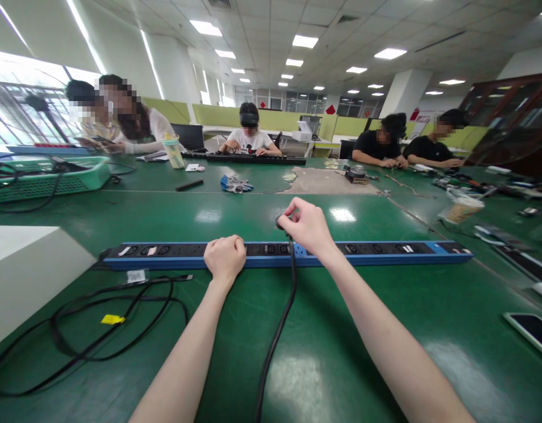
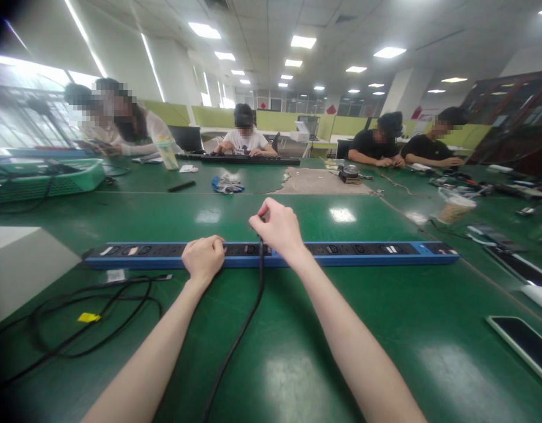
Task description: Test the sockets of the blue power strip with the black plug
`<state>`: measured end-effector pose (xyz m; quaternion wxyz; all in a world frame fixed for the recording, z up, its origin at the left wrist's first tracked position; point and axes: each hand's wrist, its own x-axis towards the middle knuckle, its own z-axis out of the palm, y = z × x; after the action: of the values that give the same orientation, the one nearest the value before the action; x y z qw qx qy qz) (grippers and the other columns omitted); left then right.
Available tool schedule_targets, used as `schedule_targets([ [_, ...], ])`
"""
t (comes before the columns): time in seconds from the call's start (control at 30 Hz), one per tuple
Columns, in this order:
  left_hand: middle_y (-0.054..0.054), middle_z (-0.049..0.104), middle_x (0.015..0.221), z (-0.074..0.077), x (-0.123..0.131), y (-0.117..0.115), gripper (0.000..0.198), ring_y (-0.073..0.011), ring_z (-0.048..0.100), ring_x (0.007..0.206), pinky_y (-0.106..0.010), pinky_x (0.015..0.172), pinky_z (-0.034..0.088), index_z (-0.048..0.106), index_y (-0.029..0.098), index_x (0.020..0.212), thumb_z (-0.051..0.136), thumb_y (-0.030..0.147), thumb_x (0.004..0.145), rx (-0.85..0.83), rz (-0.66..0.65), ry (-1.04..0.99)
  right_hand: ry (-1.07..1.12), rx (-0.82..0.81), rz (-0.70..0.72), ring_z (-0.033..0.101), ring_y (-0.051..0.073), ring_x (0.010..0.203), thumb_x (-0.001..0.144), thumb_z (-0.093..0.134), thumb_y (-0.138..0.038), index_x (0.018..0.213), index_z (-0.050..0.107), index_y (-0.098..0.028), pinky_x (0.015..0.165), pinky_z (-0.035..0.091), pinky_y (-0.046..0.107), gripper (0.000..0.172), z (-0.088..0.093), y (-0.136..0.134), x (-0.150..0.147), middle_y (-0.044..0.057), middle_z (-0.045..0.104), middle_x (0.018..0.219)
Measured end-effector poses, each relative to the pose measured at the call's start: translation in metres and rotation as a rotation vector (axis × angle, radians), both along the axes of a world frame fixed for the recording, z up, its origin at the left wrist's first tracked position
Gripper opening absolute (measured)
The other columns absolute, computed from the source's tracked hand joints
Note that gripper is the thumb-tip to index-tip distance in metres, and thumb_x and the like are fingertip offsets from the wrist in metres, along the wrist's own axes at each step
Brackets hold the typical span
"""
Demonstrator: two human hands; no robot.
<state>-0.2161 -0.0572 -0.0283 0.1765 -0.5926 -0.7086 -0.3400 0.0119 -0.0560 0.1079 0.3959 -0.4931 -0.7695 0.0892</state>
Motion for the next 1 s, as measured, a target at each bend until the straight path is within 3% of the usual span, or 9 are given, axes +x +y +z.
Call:
schedule_targets([
  [0.13, -0.008, 0.076, 0.081, 0.000, 0.001, 0.000, 0.038, -0.0245, 0.068, 0.083, -0.038, 0.089, 0.041, 0.078, 0.024, 0.086, 0.042, 0.029, 0.095, 0.011, -0.001, 0.006, 0.149, -0.092, 0.001, 0.058, 0.014, 0.060, 0.086, 0.062, -0.037, 0.088, 0.061, -0.021, 0.059, 0.038, 0.025, 0.017, -0.005, 0.013, 0.068, 0.000, 0.067, 0.069],
  [0.3, -0.008, 0.076, 0.083, 0.001, 0.004, -0.002, 0.039, -0.0247, 0.068, 0.084, -0.039, 0.090, 0.041, 0.078, 0.024, 0.085, 0.041, 0.029, 0.095, 0.005, -0.021, -0.008, 0.136, -0.301, 0.078, 0.055, 0.014, 0.053, 0.085, 0.061, -0.037, 0.092, 0.063, -0.020, 0.053, 0.038, 0.024, 0.018, -0.038, 0.031, 0.115, 0.000, 0.068, 0.067],
  [0.43, -0.008, 0.076, 0.083, 0.001, 0.005, -0.002, 0.040, -0.0250, 0.068, 0.085, -0.039, 0.089, 0.041, 0.079, 0.024, 0.087, 0.040, 0.029, 0.096, -0.005, -0.013, -0.015, 0.090, -0.309, 0.080, 0.060, 0.016, 0.059, 0.083, 0.063, -0.035, 0.082, 0.060, -0.021, 0.056, 0.040, 0.024, 0.014, -0.054, 0.036, 0.109, 0.001, 0.069, 0.068],
  [0.77, -0.008, 0.077, 0.085, 0.001, 0.004, -0.002, 0.039, -0.0265, 0.069, 0.087, -0.042, 0.091, 0.043, 0.079, 0.024, 0.090, 0.041, 0.029, 0.096, -0.005, -0.012, -0.008, -0.152, -0.169, 0.018, 0.057, 0.015, 0.065, 0.081, 0.066, -0.033, 0.076, 0.061, -0.022, 0.063, 0.035, 0.025, 0.013, -0.069, 0.029, 0.063, -0.001, 0.068, 0.071],
  [0.87, -0.008, 0.079, 0.094, 0.007, 0.013, -0.005, 0.035, -0.0270, 0.069, 0.094, -0.043, 0.095, 0.044, 0.079, 0.024, 0.098, 0.044, 0.028, 0.096, 0.026, -0.118, -0.015, -0.204, -0.173, -0.026, 0.058, 0.016, 0.067, 0.082, 0.067, -0.034, 0.077, 0.063, -0.023, 0.064, 0.035, 0.025, 0.014, -0.071, 0.029, 0.057, 0.000, 0.069, 0.073],
  [1.0, -0.006, 0.078, 0.114, 0.016, 0.048, -0.010, 0.032, -0.0257, 0.066, 0.112, -0.043, 0.107, 0.041, 0.075, 0.024, 0.112, 0.047, 0.024, 0.097, 0.035, -0.370, 0.059, -0.270, -0.173, -0.081, 0.060, 0.017, 0.070, 0.083, 0.068, -0.035, 0.078, 0.064, -0.023, 0.065, 0.036, 0.026, 0.014, -0.068, 0.026, 0.051, 0.002, 0.070, 0.075],
])
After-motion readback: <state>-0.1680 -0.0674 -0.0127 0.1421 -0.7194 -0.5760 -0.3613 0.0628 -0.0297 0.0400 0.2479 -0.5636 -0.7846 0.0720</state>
